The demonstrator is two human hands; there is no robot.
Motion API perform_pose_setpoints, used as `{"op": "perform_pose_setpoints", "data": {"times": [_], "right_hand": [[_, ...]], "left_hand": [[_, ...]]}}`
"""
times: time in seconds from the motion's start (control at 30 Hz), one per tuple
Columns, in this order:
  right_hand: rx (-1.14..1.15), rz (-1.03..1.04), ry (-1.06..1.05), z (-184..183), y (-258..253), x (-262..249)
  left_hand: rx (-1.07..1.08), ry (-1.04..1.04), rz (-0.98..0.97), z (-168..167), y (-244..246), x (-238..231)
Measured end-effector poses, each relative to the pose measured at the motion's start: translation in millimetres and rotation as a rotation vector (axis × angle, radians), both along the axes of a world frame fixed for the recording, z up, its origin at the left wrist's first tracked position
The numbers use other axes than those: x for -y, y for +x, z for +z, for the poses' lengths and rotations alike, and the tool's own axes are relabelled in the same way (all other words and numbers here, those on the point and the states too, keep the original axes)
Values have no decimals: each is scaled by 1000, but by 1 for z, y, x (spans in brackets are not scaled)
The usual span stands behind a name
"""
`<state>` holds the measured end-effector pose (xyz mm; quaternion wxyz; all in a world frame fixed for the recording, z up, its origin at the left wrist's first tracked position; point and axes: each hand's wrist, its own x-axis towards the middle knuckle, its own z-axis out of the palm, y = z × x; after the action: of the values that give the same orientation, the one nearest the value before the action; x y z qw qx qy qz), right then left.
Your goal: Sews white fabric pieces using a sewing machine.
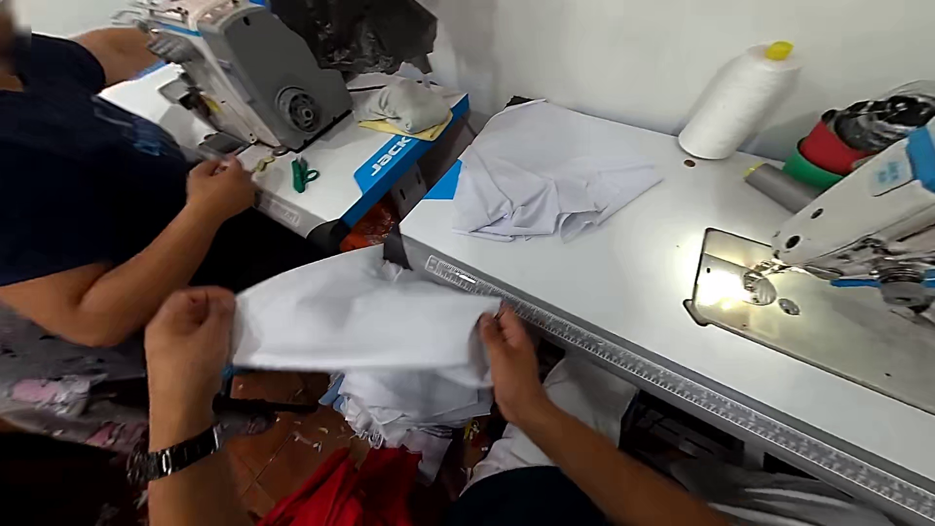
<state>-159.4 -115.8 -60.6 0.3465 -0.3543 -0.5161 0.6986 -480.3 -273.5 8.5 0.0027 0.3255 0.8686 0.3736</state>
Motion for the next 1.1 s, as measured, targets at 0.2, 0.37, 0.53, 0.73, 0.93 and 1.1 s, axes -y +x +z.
{"op": "perform_pose_setpoints", "data": {"times": [0.2,0.37,0.53,0.73,0.93,1.1], "right_hand": [[397,688,-260,-112,78,25],[400,996,322,-15,133,-24],[808,173,860,56,133,-159],[908,-104,837,30,90,-318],[1043,119,699,48,90,-319],[1047,243,677,54,103,-323]], "left_hand": [[-77,-505,-256,-49,69,-76],[-337,-26,-964,-29,185,-232],[-455,-117,-862,-30,226,-357],[-4,-209,-607,5,231,-366],[765,46,-398,-9,183,-320],[-124,-38,-585,-17,206,-311]]}}
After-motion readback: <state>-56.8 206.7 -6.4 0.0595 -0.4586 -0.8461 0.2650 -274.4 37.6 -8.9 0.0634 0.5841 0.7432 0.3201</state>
